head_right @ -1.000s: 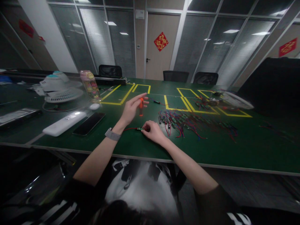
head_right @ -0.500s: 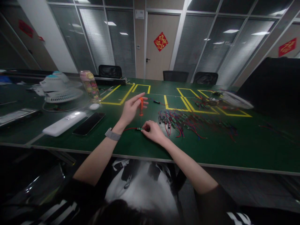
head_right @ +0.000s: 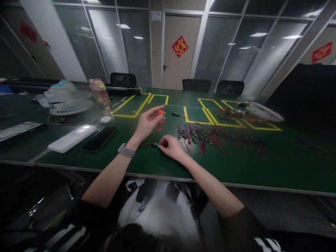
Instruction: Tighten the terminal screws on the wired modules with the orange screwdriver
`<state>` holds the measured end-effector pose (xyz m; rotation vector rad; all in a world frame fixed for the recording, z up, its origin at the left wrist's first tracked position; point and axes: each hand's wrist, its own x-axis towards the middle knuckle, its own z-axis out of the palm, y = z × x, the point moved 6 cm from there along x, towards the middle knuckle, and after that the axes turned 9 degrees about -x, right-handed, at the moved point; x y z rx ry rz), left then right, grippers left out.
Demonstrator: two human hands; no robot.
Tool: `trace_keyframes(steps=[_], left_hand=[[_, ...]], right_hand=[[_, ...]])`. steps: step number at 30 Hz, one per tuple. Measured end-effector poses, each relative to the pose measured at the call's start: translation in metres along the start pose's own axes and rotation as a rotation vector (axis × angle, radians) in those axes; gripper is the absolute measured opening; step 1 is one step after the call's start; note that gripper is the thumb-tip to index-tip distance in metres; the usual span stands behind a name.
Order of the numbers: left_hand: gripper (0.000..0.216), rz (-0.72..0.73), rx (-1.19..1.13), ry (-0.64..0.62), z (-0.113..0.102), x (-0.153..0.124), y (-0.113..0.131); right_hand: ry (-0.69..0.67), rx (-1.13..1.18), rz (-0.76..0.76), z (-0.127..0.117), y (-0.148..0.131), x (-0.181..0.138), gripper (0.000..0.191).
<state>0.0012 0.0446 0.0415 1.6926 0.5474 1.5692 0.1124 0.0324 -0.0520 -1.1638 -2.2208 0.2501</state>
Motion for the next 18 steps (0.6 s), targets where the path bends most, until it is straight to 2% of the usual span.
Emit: trace_keyframes(steps=[5,9,11,16,18], left_hand=[[0.025,0.075,0.084,0.027,-0.004,0.001,0.004],[0.032,-0.03,-0.075,-0.074,0.005,0.0,0.0],[0.034,-0.053,-0.083,-0.086,0.006,-0.001,-0.001],[0.026,0.064,0.113,0.052,-0.005,0.0,0.005],[0.023,0.07,0.12,0.064,-0.006,0.001,0.005]], right_hand=[[0.003,0.0,-0.011,-0.001,-0.001,0.0,0.006],[0.0,-0.008,-0.016,-0.001,-0.001,0.0,0.006],[0.001,-0.008,-0.014,-0.001,-0.001,0.0,0.006],[0.002,-0.008,-0.007,-0.001,0.0,0.0,0.007],[0.002,-0.008,-0.009,-0.001,0.0,0.0,0.007]])
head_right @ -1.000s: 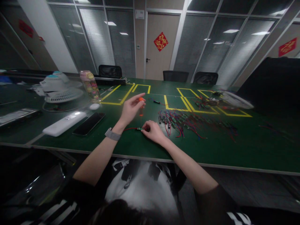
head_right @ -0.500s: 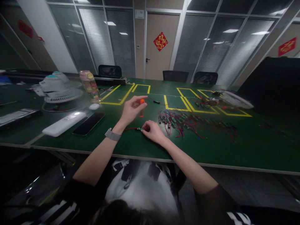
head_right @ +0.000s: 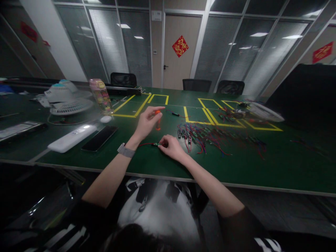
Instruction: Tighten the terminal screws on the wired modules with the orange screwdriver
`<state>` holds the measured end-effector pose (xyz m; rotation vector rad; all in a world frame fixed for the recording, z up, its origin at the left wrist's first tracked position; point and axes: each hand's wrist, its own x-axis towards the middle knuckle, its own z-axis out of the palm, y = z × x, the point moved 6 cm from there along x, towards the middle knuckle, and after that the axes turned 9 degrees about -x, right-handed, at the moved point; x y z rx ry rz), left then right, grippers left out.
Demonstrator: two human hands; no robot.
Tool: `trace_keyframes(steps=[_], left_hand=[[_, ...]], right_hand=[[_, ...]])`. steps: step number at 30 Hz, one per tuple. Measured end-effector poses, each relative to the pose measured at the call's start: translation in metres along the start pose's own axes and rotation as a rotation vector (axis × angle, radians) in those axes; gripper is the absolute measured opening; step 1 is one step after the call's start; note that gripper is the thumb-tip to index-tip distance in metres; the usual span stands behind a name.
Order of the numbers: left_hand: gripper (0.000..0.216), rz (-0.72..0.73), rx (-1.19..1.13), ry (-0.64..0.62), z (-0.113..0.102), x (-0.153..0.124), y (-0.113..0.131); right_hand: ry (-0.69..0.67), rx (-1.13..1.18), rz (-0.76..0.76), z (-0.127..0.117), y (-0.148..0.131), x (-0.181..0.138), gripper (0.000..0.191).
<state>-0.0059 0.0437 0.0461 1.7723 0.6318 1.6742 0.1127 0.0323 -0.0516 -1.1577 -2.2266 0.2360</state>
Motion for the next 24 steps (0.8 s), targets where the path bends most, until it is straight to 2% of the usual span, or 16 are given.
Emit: trace_keyframes(steps=[5,11,13,18,24], left_hand=[[0.03,-0.098,-0.199,-0.081,0.0074,0.0002,-0.0061],[0.024,0.017,0.011,0.007,0.0001,-0.0011,0.0025],[0.023,0.015,-0.01,0.0,0.0005,-0.0005,0.0033],[0.031,-0.099,-0.188,-0.088,0.0093,-0.0011,-0.0029],[0.025,0.002,-0.023,-0.033,0.0039,-0.0007,0.0019]], right_hand=[[0.004,0.014,-0.001,0.0,0.0,0.0,0.007],[-0.005,0.007,0.009,-0.0005,-0.0002,-0.0002,0.007],[-0.002,0.002,0.001,-0.0004,-0.0001,-0.0002,0.006],[-0.002,0.008,0.008,-0.0002,-0.0003,0.0001,0.007],[-0.004,0.007,0.002,-0.0003,-0.0011,0.0001,0.007]])
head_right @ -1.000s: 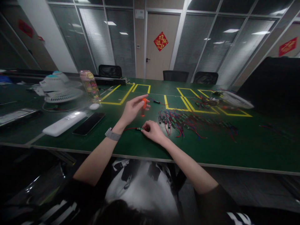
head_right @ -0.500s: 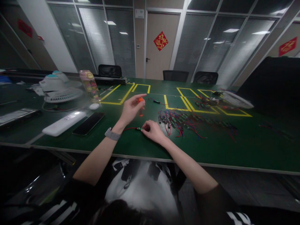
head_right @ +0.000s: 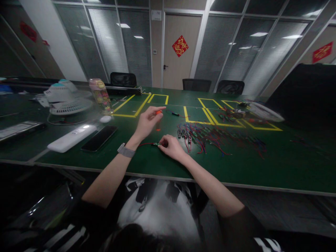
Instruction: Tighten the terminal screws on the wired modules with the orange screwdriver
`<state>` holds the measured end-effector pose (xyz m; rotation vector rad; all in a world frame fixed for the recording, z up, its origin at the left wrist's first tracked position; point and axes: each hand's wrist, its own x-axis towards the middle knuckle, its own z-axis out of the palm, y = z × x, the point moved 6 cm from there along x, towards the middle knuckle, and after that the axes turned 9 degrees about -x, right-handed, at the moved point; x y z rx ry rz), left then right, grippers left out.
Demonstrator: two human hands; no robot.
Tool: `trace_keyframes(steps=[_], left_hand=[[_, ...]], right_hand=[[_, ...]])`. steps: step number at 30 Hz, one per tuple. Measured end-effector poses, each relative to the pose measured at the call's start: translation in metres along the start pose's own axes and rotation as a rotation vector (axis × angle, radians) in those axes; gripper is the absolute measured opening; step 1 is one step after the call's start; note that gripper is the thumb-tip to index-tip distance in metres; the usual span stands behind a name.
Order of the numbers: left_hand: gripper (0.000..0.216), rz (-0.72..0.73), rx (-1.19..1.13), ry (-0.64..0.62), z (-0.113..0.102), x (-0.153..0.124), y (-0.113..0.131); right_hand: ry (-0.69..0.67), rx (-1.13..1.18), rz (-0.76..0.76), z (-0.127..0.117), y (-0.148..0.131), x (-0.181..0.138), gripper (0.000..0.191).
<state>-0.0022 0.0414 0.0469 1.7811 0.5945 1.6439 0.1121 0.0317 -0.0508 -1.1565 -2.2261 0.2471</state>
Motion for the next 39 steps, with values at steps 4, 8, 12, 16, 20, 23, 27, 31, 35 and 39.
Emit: trace_keyframes(steps=[4,8,12,16,20,23,27,31,35,39], left_hand=[[0.032,-0.071,-0.149,-0.112,0.008,0.0,-0.003],[0.033,-0.075,-0.137,-0.101,0.008,-0.002,-0.003],[0.027,0.001,-0.029,-0.063,0.004,-0.002,0.001],[0.03,-0.059,-0.157,-0.121,0.009,-0.002,0.0],[0.03,-0.037,-0.095,-0.073,0.005,-0.002,0.0],[0.026,0.028,0.005,-0.033,0.001,-0.001,0.002],[0.027,-0.024,-0.085,-0.078,0.005,-0.001,0.0],[0.032,-0.059,-0.14,-0.085,0.007,-0.001,-0.002],[0.028,0.031,0.054,0.018,-0.002,-0.001,-0.001],[0.024,0.034,0.062,0.033,-0.005,0.001,-0.002]], right_hand=[[0.004,0.001,-0.003,0.0,0.001,0.0,0.006],[0.004,-0.006,0.001,0.0,0.001,-0.001,0.006],[-0.003,-0.004,0.003,0.0,0.0,0.0,0.006],[-0.005,-0.002,-0.003,0.0,0.001,0.0,0.005],[0.002,-0.007,-0.007,0.0,0.001,0.0,0.006],[0.002,0.001,-0.001,0.0,0.001,0.0,0.006],[-0.004,0.012,0.002,0.001,0.0,0.0,0.006],[-0.001,0.013,0.002,0.0,0.0,0.0,0.007],[0.002,0.006,0.004,0.0,0.001,0.0,0.007],[0.007,0.003,-0.007,0.001,0.002,0.0,0.007]])
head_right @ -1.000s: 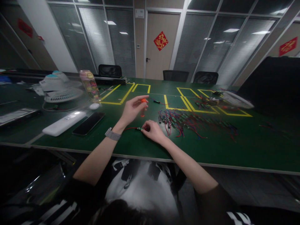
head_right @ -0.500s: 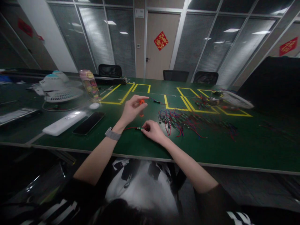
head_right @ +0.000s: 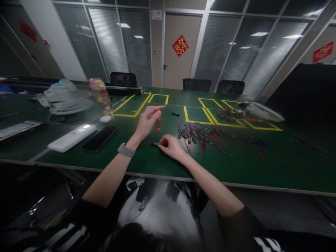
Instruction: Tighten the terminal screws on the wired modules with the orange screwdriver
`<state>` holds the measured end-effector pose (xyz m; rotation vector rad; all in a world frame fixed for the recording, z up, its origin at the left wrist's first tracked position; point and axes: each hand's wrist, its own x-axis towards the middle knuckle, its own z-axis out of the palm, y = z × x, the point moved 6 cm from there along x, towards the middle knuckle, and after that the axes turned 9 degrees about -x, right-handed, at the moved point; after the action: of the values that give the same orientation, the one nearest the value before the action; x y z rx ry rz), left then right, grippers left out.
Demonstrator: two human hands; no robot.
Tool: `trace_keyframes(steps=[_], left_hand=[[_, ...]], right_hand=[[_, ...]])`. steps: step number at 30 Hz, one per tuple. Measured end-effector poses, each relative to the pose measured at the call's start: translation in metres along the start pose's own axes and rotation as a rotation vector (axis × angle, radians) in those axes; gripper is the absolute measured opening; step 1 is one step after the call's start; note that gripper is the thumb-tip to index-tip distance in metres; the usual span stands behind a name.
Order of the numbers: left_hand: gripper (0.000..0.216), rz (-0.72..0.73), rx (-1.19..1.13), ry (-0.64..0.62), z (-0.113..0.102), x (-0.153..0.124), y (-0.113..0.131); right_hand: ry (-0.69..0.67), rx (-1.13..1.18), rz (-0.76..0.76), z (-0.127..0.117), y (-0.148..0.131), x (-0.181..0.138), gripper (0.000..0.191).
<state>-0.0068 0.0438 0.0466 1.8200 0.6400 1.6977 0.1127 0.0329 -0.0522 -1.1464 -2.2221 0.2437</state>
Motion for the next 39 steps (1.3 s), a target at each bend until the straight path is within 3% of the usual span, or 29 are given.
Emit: trace_keyframes(steps=[6,14,20,27,33,39], left_hand=[[0.032,-0.109,-0.217,-0.072,0.008,0.0,-0.004],[0.025,0.0,-0.016,-0.027,0.002,0.0,-0.002],[0.032,-0.116,-0.246,-0.118,0.011,-0.002,-0.002],[0.023,0.0,-0.06,-0.021,0.002,-0.001,0.002],[0.032,-0.115,-0.257,-0.097,0.011,-0.001,-0.004],[0.025,-0.032,-0.068,0.011,0.001,-0.001,0.002]], right_hand=[[-0.004,0.007,0.001,0.0,0.001,0.0,0.006],[-0.007,-0.005,0.005,0.0,0.0,0.0,0.007],[-0.005,-0.01,0.001,-0.001,-0.001,0.0,0.007],[-0.009,-0.02,0.006,-0.001,-0.001,0.0,0.007],[-0.019,-0.014,0.007,-0.001,-0.002,0.0,0.006],[-0.009,-0.011,0.007,-0.001,-0.001,0.0,0.007]])
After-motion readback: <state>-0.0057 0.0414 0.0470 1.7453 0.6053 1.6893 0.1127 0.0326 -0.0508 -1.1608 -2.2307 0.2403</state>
